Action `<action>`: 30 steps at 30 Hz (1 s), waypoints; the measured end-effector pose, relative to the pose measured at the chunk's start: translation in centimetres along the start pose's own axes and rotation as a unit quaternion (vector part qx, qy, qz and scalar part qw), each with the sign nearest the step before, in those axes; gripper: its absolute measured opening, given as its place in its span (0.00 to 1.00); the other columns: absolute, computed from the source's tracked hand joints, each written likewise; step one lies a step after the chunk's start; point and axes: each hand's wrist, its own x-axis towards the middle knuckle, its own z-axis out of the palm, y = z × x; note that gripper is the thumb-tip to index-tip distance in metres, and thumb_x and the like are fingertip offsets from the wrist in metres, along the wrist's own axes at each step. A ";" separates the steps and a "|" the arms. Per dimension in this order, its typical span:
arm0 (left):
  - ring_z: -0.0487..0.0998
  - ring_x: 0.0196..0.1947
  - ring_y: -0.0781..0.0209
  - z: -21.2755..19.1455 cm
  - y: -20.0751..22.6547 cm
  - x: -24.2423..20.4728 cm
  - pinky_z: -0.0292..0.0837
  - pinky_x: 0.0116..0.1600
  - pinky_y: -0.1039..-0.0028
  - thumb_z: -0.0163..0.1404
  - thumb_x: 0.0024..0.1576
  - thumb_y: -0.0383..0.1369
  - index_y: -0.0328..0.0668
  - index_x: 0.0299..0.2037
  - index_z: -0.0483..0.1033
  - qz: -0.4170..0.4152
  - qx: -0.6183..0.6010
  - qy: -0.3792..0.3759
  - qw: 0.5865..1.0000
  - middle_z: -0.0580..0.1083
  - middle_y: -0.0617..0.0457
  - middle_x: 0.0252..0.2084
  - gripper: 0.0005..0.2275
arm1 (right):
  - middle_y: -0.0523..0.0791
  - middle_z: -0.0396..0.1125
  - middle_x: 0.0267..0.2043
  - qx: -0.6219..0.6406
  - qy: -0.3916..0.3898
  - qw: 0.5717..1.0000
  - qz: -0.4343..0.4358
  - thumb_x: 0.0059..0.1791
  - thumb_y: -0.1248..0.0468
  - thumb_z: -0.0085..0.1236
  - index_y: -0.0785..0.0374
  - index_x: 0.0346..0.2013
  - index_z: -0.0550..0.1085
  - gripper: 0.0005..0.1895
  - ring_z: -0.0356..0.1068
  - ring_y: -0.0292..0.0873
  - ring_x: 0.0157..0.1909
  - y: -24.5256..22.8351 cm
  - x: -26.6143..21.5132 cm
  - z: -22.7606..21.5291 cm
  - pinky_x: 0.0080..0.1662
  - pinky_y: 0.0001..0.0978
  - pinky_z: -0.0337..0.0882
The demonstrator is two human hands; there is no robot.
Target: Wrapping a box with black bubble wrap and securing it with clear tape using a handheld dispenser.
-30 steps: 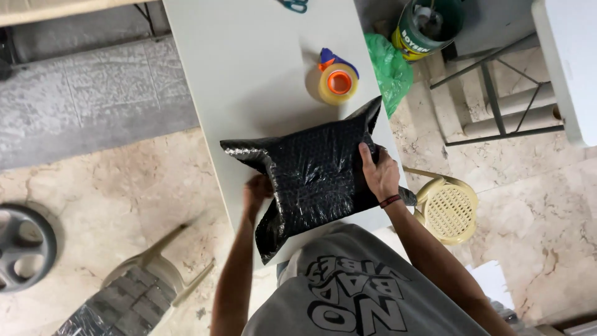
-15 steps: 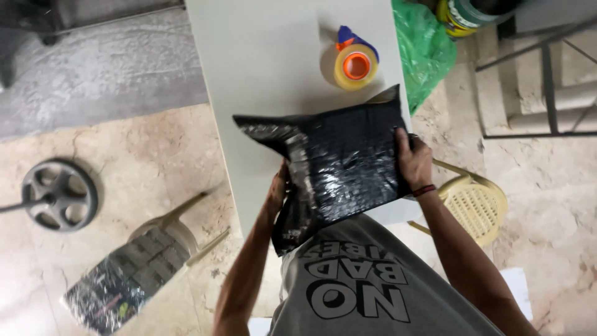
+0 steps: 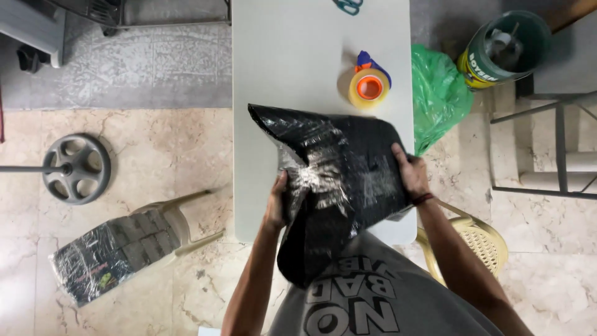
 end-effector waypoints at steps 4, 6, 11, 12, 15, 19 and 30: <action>0.67 0.67 0.40 3.8 4.4 -9.9 0.68 0.65 0.48 0.54 0.60 0.48 0.51 0.74 0.58 0.115 0.120 0.052 0.985 0.64 0.36 0.70 0.32 | 0.58 0.73 0.44 0.181 -0.089 0.979 0.031 0.52 0.27 0.51 0.70 0.47 0.78 0.44 0.72 0.55 0.50 2.2 -1.0 6.1 0.46 0.46 0.73; 0.63 0.70 0.40 6.6 6.8 -13.6 0.66 0.66 0.48 0.55 0.60 0.46 0.53 0.74 0.57 0.146 0.174 0.075 0.971 0.61 0.38 0.72 0.33 | 0.55 0.72 0.42 0.249 -0.125 0.959 0.044 0.50 0.26 0.51 0.71 0.47 0.77 0.45 0.73 0.51 0.45 2.9 -1.0 8.9 0.42 0.42 0.74; 0.54 0.74 0.32 8.3 6.2 -14.5 0.51 0.74 0.47 0.54 0.58 0.49 0.47 0.76 0.50 0.135 0.344 0.144 0.918 0.56 0.31 0.74 0.38 | 0.56 0.72 0.41 0.086 -0.121 0.987 -0.064 0.48 0.37 0.54 0.71 0.47 0.72 0.36 0.73 0.56 0.45 8.4 -0.4 14.3 0.43 0.47 0.75; 0.54 0.74 0.32 8.1 6.0 -14.5 0.51 0.74 0.47 0.54 0.58 0.49 0.47 0.76 0.50 0.136 0.343 0.145 0.918 0.56 0.31 0.74 0.38 | 0.56 0.72 0.41 0.086 -0.121 0.987 -0.066 0.48 0.37 0.54 0.71 0.47 0.72 0.36 0.73 0.56 0.45 8.9 1.1 14.9 0.43 0.47 0.75; 0.56 0.73 0.32 7.7 4.5 -15.2 0.52 0.75 0.48 0.54 0.58 0.49 0.47 0.76 0.52 0.130 0.325 0.150 0.924 0.57 0.30 0.73 0.37 | 0.57 0.71 0.40 -0.014 -0.103 0.986 -0.130 0.47 0.44 0.55 0.71 0.48 0.68 0.32 0.74 0.58 0.46 12.0 3.5 16.2 0.44 0.49 0.75; 0.53 0.73 0.27 8.3 4.3 -15.2 0.50 0.74 0.46 0.56 0.60 0.45 0.47 0.77 0.48 0.196 0.243 0.121 0.942 0.52 0.29 0.75 0.38 | 0.58 0.71 0.39 -0.159 -0.066 0.953 -0.249 0.45 0.53 0.57 0.71 0.48 0.64 0.27 0.74 0.62 0.46 14.6 9.3 16.0 0.45 0.54 0.76; 0.46 0.78 0.40 2.0 1.5 -19.9 0.32 0.75 0.42 0.62 0.42 0.34 0.45 0.75 0.57 0.434 0.651 -0.161 0.602 0.54 0.48 0.78 0.44 | 0.52 0.55 0.75 -0.074 -0.140 0.779 -0.607 0.39 0.56 0.53 0.63 0.66 0.70 0.39 0.45 0.61 0.79 -1.4 -18.4 -7.0 0.74 0.54 0.40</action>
